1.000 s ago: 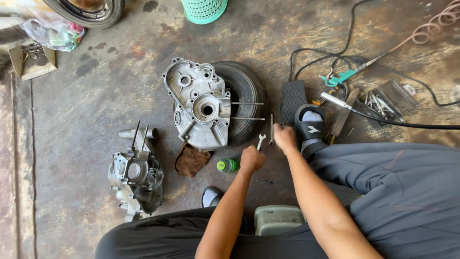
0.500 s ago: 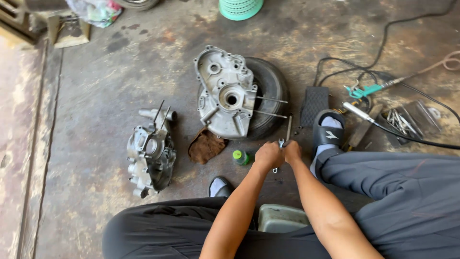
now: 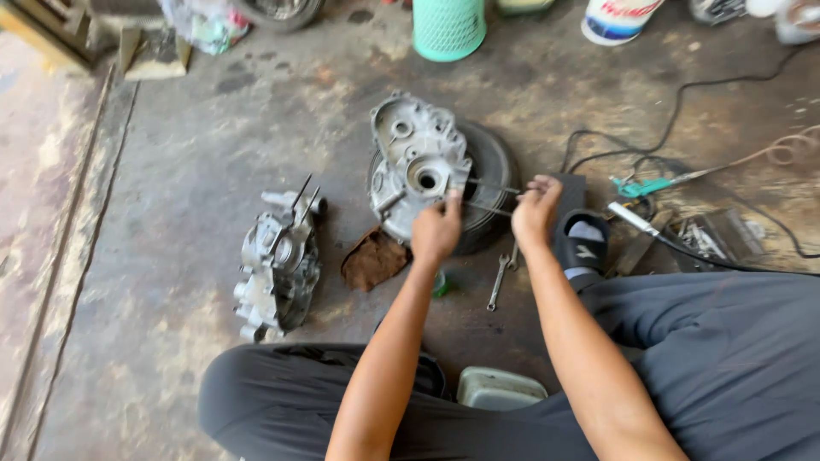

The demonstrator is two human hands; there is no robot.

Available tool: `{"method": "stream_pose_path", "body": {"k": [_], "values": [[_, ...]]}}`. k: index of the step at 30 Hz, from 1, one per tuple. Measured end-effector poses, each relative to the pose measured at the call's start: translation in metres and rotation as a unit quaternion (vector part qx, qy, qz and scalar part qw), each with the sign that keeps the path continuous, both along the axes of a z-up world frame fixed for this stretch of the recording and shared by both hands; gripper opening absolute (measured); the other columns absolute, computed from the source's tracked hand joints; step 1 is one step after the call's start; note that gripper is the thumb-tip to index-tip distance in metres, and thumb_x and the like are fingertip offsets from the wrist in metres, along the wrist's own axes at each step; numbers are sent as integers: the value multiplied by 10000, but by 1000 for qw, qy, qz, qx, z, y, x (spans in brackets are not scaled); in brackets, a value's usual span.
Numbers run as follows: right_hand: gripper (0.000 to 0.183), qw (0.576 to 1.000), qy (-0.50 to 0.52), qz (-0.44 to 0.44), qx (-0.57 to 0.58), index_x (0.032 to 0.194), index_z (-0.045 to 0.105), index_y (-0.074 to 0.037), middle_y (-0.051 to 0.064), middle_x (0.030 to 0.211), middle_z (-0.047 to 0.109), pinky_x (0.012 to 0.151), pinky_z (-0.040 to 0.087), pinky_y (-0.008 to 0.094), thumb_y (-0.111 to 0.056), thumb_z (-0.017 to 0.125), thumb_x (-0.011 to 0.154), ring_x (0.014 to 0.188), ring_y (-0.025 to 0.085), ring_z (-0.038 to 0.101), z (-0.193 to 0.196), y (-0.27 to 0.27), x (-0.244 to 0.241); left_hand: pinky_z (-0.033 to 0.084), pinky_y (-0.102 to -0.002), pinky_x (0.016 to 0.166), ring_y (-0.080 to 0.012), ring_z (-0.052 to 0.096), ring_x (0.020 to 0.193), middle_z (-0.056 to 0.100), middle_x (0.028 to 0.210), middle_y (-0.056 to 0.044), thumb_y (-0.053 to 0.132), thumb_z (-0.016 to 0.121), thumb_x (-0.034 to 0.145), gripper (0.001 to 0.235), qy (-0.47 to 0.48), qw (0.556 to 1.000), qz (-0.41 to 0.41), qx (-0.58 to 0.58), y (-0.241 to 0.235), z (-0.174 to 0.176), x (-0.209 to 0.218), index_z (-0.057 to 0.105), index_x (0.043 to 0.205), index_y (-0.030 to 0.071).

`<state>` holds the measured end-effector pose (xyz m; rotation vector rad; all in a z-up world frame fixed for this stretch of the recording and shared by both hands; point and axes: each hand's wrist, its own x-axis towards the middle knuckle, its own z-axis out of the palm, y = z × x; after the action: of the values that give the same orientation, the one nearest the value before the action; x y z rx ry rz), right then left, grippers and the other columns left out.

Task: The person sits on the floor and uses a wrench to tighten bolts on a disassembled engine casing. They then stand up, pick up a cylinder block, and wipe it with a cloth before placing it back down.

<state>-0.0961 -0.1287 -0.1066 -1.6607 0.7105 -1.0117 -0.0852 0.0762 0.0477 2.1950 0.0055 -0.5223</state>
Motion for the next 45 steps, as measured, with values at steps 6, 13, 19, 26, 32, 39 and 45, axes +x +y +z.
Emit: {"method": "stream_pose_path", "body": {"k": [6, 13, 19, 26, 32, 39, 45], "values": [[346, 979, 2, 193, -65, 1323, 587, -26, 270, 1214, 661, 954, 511, 549, -192, 492, 1035, 1162, 471, 629, 160, 73, -23, 498, -415, 983, -238, 639, 1110, 681, 1261, -178, 542, 339, 1063, 697, 89, 926, 121, -345, 19, 37, 10, 559, 1374, -41], [501, 855, 25, 338, -392, 1377, 641, -155, 98, 1493, 578, 1215, 157, 532, -411, 339, 1070, 1468, 314, 419, 98, 59, 11, 340, -579, 1171, -424, 476, 1384, 516, 1502, -240, 818, 427, 878, 1044, 253, 738, 159, -605, -7, 87, -5, 466, 1513, -9], [563, 940, 249, 214, -94, 1190, 726, -117, 121, 1141, 742, 957, 531, 450, -532, 352, 1123, 1145, 333, 678, 109, -3, 43, 147, -593, 1285, -444, 126, 1549, 171, 1648, -296, 658, 259, 1054, 891, 175, 788, -16, -591, -36, 70, 41, 214, 1587, -53], [292, 986, 48, 140, -77, 1196, 748, -143, 58, 905, 780, 801, 582, 368, -260, 514, 1065, 899, 242, 747, 110, -16, 105, 412, -553, 1126, -379, 530, 1348, 546, 1445, -250, 520, 317, 1092, 701, 237, 864, 78, -437, -106, -3, 130, 415, 1509, -34], [249, 986, 99, 113, -79, 1198, 736, -90, 136, 967, 767, 814, 582, 402, -186, 573, 1036, 918, 314, 737, 130, -57, 118, 513, -411, 839, -237, 670, 977, 711, 1145, -133, 468, 460, 1060, 555, 267, 870, 132, -394, -162, -1, 157, 606, 1360, 23], [287, 970, 223, 26, -93, 1244, 726, -118, 176, 1100, 752, 903, 568, 439, -189, 617, 988, 1055, 351, 709, 276, -97, 76, 568, -456, 822, -294, 705, 1033, 720, 1187, -177, 425, 536, 1041, 466, 326, 899, 75, -284, -204, 85, 137, 613, 1332, 70], [339, 944, 316, 10, 93, 1293, 625, -77, 76, 922, 696, 683, 528, 319, -221, 580, 990, 757, 180, 646, 447, -149, 22, 509, -321, 778, -166, 651, 895, 726, 1084, -72, 327, 542, 1009, 363, 390, 885, 17, -256, -256, 303, 95, 668, 1234, 72]]}}
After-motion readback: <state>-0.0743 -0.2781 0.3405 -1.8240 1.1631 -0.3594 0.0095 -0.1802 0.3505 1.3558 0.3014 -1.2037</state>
